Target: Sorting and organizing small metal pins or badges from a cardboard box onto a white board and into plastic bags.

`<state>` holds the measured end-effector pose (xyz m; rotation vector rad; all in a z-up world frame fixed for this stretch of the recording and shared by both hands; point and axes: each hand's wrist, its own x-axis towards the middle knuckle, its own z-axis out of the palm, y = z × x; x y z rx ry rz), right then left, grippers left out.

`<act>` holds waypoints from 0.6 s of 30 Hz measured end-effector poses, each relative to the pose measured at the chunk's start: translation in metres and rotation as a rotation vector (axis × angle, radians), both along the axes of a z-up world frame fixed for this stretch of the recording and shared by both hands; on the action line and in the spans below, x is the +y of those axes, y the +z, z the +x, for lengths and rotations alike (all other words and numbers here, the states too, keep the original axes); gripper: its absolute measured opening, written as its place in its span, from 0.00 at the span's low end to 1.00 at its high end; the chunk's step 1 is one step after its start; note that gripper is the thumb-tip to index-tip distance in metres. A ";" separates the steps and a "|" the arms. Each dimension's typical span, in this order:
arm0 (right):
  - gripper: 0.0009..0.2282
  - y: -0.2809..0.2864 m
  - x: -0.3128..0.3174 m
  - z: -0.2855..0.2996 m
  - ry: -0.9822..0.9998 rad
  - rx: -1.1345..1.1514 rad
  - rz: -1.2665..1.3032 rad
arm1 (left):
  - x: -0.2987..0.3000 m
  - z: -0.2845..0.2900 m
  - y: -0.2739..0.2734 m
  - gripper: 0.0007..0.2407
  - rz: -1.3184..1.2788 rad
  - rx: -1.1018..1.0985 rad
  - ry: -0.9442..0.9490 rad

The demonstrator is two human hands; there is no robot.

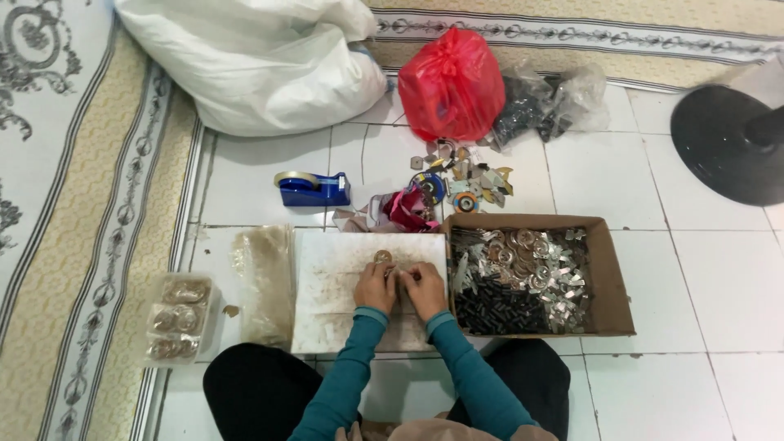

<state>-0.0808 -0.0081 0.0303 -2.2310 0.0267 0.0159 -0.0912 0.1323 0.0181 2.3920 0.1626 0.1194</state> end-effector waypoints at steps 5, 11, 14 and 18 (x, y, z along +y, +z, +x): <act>0.08 -0.028 -0.124 0.019 -0.282 -0.125 -0.071 | -0.094 0.046 0.005 0.06 -0.053 -0.099 -0.309; 0.11 -0.093 -0.257 0.039 -0.475 0.046 -0.265 | -0.221 0.077 -0.041 0.07 0.203 -0.164 -0.593; 0.11 -0.106 -0.276 0.042 -0.444 0.079 -0.391 | -0.258 0.092 -0.070 0.08 0.348 -0.108 -0.623; 0.16 -0.134 -0.274 0.055 -0.399 0.120 -0.471 | -0.289 0.115 -0.127 0.10 0.547 -0.157 -0.594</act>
